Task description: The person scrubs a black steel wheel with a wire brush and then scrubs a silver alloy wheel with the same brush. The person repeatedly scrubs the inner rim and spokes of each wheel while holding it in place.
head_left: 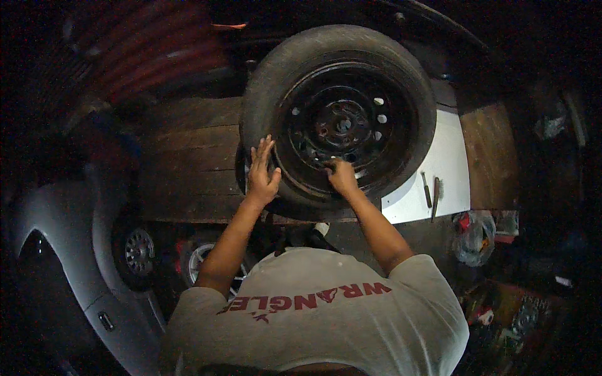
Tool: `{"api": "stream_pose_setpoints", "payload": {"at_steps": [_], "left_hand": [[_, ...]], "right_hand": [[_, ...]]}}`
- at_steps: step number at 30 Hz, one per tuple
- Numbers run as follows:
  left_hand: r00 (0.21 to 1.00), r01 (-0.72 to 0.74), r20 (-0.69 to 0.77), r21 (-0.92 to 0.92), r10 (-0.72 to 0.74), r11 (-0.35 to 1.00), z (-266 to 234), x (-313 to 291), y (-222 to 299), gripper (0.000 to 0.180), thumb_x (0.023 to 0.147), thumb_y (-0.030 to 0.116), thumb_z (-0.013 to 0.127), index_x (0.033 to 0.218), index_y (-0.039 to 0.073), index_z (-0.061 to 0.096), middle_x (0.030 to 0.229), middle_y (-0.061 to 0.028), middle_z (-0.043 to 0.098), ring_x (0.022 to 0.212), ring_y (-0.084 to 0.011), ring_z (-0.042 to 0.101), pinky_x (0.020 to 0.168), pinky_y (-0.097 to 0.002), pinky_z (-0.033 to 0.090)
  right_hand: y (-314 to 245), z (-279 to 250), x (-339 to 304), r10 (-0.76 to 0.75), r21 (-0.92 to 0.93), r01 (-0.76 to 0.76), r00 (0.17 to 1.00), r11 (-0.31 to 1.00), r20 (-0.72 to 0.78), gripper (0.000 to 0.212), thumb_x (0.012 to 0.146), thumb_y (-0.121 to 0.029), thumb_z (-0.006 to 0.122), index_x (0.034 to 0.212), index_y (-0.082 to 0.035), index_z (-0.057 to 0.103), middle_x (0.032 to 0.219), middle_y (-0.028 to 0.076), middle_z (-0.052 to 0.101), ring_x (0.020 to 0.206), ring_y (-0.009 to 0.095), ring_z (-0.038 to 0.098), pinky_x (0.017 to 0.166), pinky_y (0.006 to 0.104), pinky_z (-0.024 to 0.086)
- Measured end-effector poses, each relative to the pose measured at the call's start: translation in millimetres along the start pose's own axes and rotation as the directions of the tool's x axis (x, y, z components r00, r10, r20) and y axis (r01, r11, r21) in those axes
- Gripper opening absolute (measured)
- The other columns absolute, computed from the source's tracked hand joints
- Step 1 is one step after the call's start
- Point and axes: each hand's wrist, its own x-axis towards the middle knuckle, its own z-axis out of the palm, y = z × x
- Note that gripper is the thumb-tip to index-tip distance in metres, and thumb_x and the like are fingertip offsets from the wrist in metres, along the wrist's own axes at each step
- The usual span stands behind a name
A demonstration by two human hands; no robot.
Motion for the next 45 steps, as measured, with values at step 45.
{"api": "stream_pose_setpoints", "payload": {"at_steps": [45], "left_hand": [[0.738, 0.443, 0.645, -0.241, -0.199, 0.863, 453.5, -8.0, 165.5, 0.043, 0.087, 0.008, 0.062, 0.128, 0.002, 0.053, 0.120, -0.0138, 0.064, 0.113, -0.0259, 0.060, 0.092, -0.0389, 0.048]], "right_hand": [[353.9, -222.0, -154.5, 0.739, 0.981, 0.100, 0.671, -0.169, 0.059, 0.042, 0.077, -0.016, 0.052, 0.116, -0.001, 0.060, 0.107, 0.020, 0.065, 0.078, 0.029, 0.066, 0.065, 0.0389, 0.057]]}}
